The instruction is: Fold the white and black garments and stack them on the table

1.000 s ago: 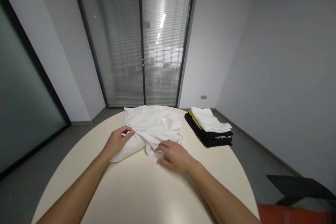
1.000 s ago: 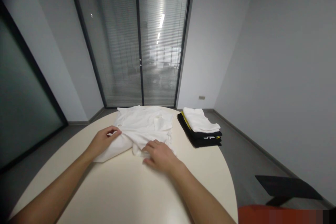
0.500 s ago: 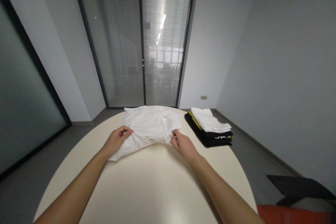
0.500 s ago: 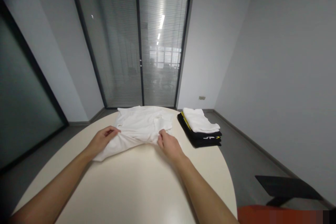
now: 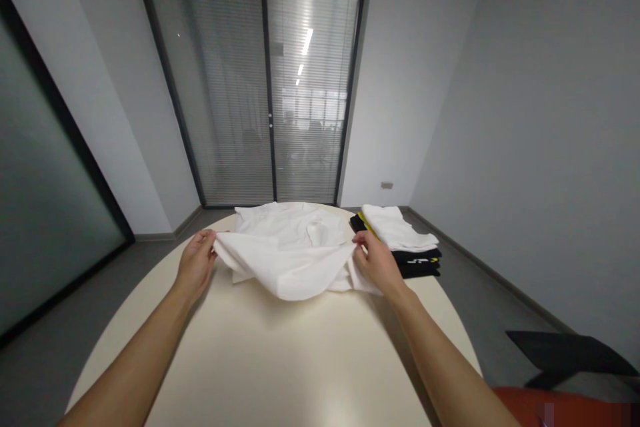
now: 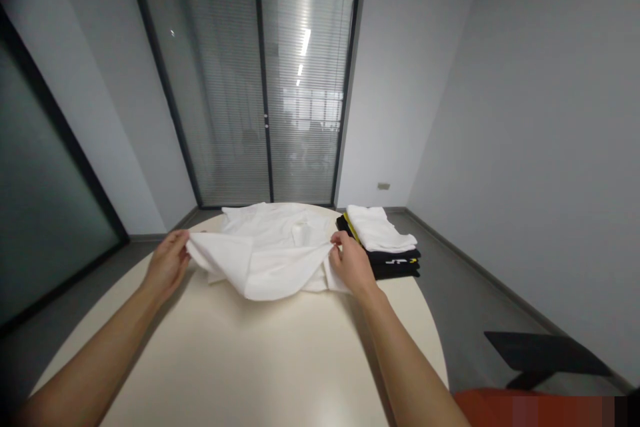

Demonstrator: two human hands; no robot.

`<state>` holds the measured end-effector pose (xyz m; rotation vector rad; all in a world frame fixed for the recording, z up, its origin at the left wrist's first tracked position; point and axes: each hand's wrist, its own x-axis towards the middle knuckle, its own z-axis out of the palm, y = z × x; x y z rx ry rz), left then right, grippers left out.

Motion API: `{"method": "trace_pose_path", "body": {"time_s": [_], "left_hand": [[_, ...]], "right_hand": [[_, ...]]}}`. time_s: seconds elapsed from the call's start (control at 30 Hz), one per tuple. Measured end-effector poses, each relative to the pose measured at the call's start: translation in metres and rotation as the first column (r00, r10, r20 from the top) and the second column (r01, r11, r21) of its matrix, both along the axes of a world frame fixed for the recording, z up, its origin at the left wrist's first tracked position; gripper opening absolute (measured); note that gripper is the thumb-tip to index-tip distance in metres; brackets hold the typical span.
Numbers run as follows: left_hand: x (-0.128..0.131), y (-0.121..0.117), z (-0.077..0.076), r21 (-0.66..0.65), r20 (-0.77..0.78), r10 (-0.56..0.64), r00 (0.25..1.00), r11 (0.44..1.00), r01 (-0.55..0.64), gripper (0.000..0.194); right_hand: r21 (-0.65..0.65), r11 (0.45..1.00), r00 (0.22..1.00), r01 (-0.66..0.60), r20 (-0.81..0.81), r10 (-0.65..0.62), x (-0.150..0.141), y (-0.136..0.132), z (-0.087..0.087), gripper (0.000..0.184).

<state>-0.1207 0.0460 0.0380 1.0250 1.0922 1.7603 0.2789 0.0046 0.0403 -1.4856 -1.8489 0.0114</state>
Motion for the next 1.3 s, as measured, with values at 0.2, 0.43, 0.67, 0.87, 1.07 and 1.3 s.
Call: {"method": "trace_pose_path", "body": {"time_s": [0.2, 0.43, 0.67, 0.87, 1.07, 1.3], "left_hand": [[0.014, -0.007, -0.003, -0.034, -0.183, -0.092, 0.979, 0.996, 0.087, 0.046], [0.016, -0.017, 0.006, -0.065, -0.179, -0.29, 0.94, 0.957, 0.283, 0.041], [0.007, -0.035, 0.016, -0.251, -0.131, -0.658, 0.741, 0.745, 0.618, 0.039], [0.016, -0.031, 0.012, -0.349, -0.461, -0.689, 0.559, 0.72, 0.6, 0.047], [0.032, -0.019, -0.05, -0.364, -0.891, -0.422, 0.168, 0.885, 0.291, 0.071], [0.035, 0.011, -0.105, -0.229, -0.964, -0.19, -0.185, 0.948, 0.22, 0.079]], "right_hand": [[-0.077, 0.901, 0.834, -0.427, 0.352, 0.425, -0.016, -0.008, 0.005, 0.018], [-0.215, 0.922, 0.839, -0.323, 0.386, 0.384, -0.022, -0.009, 0.005, 0.029], [-0.718, 0.475, 0.782, -0.508, -0.153, 0.605, -0.045, -0.043, 0.027, 0.031], [-0.821, -0.229, 0.555, -0.523, -0.532, 0.639, -0.078, -0.07, 0.041, 0.039], [-0.65, 0.599, 0.789, -0.468, -0.004, 0.614, -0.065, -0.048, 0.016, 0.091], [-0.804, 0.535, 0.805, -0.258, 0.127, 0.579, -0.069, -0.039, -0.018, 0.139]]}}
